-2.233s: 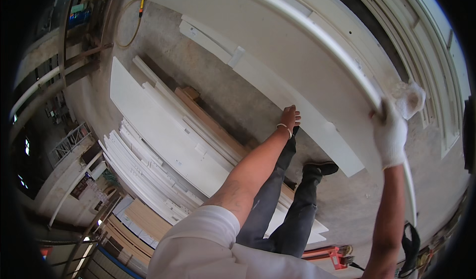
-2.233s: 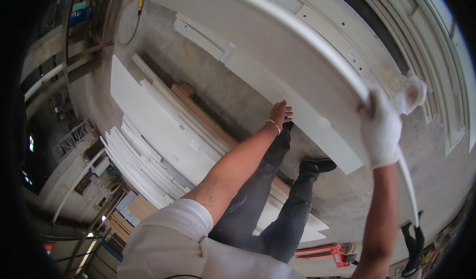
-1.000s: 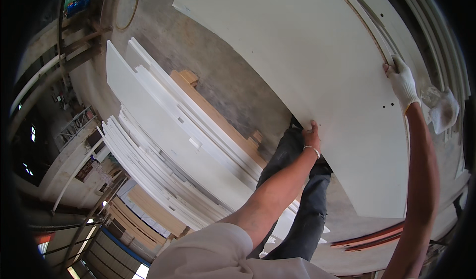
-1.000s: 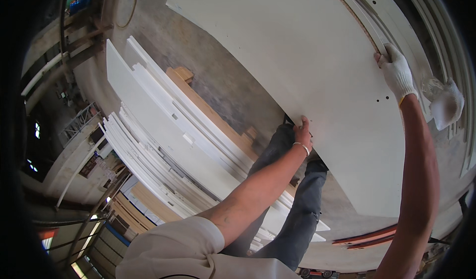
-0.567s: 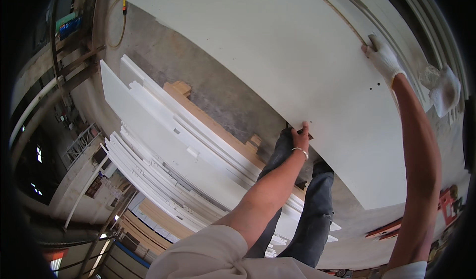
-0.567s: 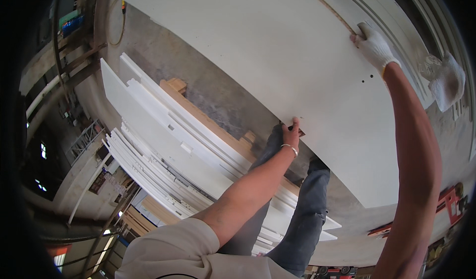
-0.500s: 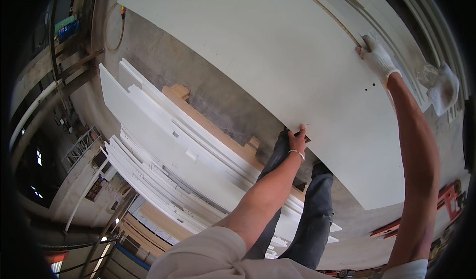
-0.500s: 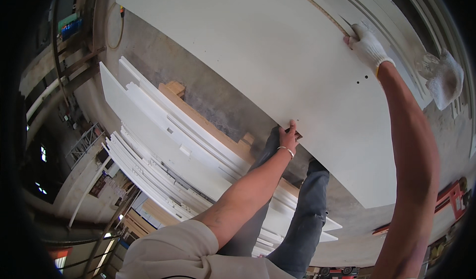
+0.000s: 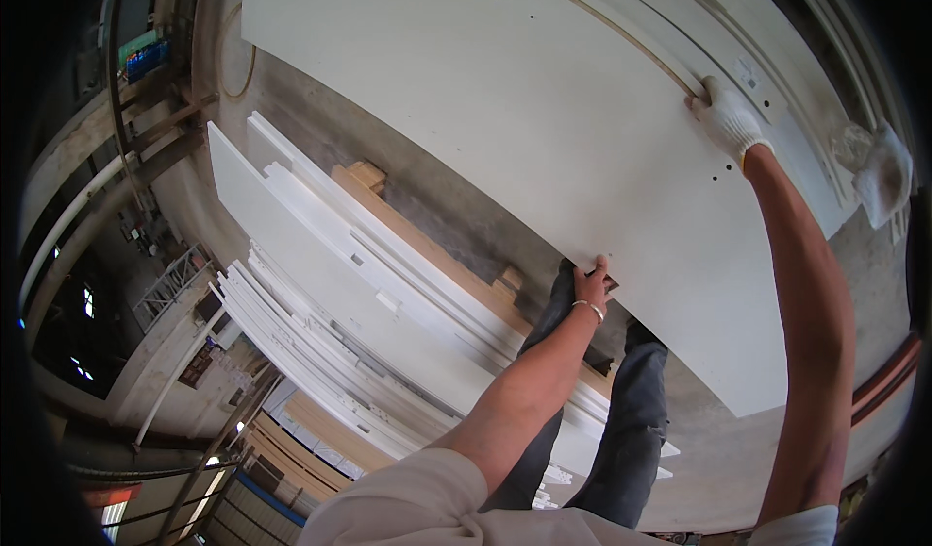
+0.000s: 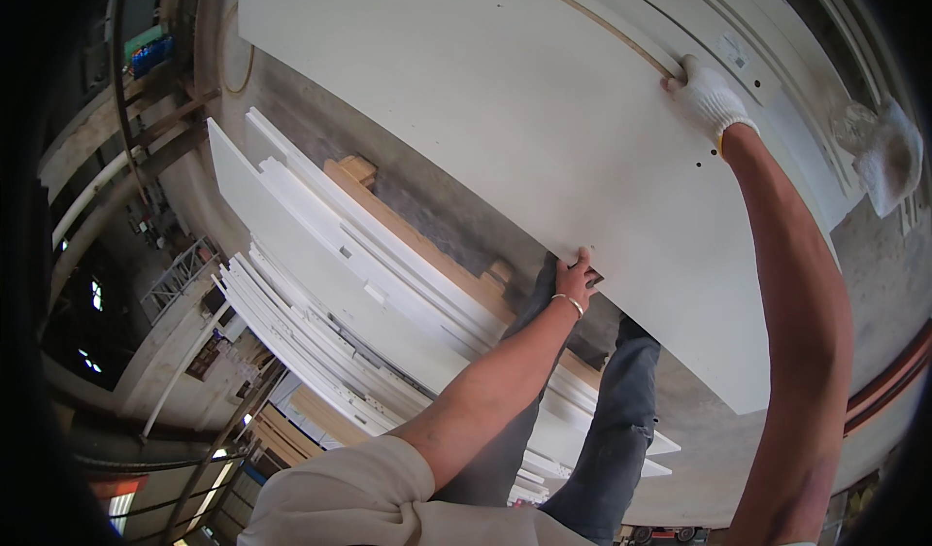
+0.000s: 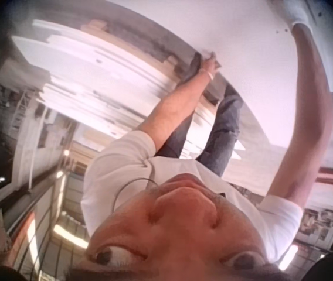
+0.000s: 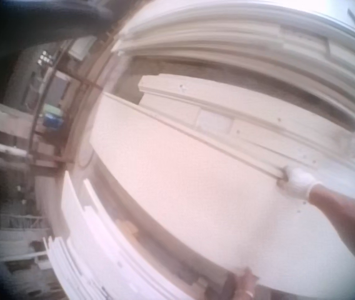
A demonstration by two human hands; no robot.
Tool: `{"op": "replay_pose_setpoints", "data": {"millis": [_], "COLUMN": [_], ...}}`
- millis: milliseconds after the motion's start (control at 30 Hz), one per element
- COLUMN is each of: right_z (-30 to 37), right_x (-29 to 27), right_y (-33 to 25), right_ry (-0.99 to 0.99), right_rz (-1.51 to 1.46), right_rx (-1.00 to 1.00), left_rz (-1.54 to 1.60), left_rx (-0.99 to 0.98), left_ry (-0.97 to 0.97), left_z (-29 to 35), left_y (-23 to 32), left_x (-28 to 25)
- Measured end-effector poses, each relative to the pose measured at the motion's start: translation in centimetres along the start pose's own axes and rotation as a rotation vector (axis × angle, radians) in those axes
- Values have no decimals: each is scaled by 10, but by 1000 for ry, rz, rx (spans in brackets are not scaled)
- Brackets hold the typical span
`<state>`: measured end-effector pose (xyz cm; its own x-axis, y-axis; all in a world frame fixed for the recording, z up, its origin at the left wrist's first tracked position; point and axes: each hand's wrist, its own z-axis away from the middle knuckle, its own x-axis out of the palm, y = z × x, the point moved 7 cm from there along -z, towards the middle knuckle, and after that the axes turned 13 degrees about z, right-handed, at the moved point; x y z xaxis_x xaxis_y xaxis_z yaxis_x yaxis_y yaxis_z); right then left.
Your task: The person wipes white panels with a cloth and liquid from a bottle, then uses a spray gun to apply a coating. They handle multiple panels, flipping and repositioning them, and stack them after treatment.
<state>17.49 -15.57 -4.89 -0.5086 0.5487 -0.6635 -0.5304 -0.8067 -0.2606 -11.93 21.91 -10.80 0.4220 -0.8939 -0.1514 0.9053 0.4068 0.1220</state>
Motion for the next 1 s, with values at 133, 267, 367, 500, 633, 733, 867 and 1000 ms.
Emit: {"op": "replay_pose_setpoints", "data": {"millis": [133,267,367,500,633,733,867,1000], "right_z": [15,67,128,225,334,405,453,446], "right_x": [-13,-34,-4,93,196,257,311,324], "right_y": [-6,-16,-6,22,51,79,105,114], "right_ry": [-3,475,538,186,-130,-229,-314,-244], "right_rz": [-25,264,1,-39,-26,-209,-343,-499], "right_rx": [52,-18,-82,68,227,428,610,702], "left_rz": [-53,-80,-83,-170,-185,-195,-232,-202], "left_rx": [-13,2,-26,-106,-89,-77,-39,-87], "left_ry": [-16,-7,-11,-39,-75,-121,-156,-138], "left_z": [1,7,5,-6,-11,-13,-18,-24], "left_y": [3,6,9,10,18,21,23,21], "left_x": [4,4,0,-8,-16,-18,-17,-17]}}
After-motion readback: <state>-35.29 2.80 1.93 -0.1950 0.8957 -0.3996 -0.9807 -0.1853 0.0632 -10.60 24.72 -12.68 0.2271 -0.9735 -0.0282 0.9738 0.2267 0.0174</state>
